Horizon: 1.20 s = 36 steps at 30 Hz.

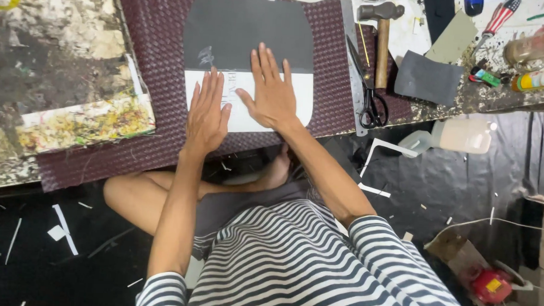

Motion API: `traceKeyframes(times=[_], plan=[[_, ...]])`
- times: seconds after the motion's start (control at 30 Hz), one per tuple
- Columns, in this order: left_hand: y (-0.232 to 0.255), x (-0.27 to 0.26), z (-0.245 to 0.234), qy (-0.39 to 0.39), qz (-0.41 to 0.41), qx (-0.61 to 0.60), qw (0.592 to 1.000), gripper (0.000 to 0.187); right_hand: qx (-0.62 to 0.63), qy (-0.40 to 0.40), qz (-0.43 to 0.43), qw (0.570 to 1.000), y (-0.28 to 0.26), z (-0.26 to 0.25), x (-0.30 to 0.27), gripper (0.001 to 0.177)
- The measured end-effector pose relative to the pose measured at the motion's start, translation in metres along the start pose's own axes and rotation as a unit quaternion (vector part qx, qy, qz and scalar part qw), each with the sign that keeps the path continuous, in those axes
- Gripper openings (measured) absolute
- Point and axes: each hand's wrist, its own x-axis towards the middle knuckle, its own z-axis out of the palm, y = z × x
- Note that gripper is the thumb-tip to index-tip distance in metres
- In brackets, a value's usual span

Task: Apply glue to a material, attach a label, and trim the edges with scissors

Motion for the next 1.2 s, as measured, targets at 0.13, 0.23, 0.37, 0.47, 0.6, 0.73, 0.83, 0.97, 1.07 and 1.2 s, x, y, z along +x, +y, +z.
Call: traceKeyframes(times=[0.13,0.23,0.37,0.47,0.6,0.73,0.83,0.97,1.07,1.2], plan=[[0.014,-0.026,-0.023,0.172,0.034,-0.189,0.966,0.051,0.021,-0.017,-0.007,1.000,-0.008,0.001,0.000,0.079],[0.045,-0.068,-0.047,0.225,-0.002,-0.162,0.961,0.038,0.021,0.016,0.022,0.999,-0.033,0.010,0.005,0.078],[0.034,-0.154,-0.051,0.261,-0.079,-0.169,0.947,0.028,0.021,-0.027,-0.003,0.999,-0.051,0.020,0.012,0.096],[0.036,-0.212,-0.049,0.301,-0.169,-0.150,0.926,0.025,0.109,-0.077,0.018,0.991,-0.041,0.009,0.017,0.087],[0.018,-0.261,-0.030,0.353,-0.313,-0.095,0.876,0.020,0.088,0.041,0.020,0.995,-0.063,0.029,0.036,0.080],[-0.005,-0.261,-0.016,0.382,-0.307,-0.118,0.864,0.016,-0.023,-0.038,-0.068,0.997,-0.092,0.032,0.035,0.096],[-0.007,-0.258,-0.028,0.369,-0.253,-0.098,0.889,0.015,-0.003,-0.091,-0.050,0.995,-0.090,0.036,0.033,0.100],[-0.010,-0.260,-0.026,0.343,-0.265,-0.095,0.896,0.013,0.013,-0.030,-0.028,0.999,-0.112,0.041,0.046,0.091],[-0.011,-0.254,-0.030,0.347,-0.277,-0.098,0.891,0.015,-0.032,-0.058,-0.064,0.996,-0.122,0.042,0.056,0.100],[-0.024,-0.232,-0.030,0.360,-0.258,-0.114,0.889,0.016,0.081,-0.107,-0.019,0.991,-0.115,0.035,0.068,0.099]])
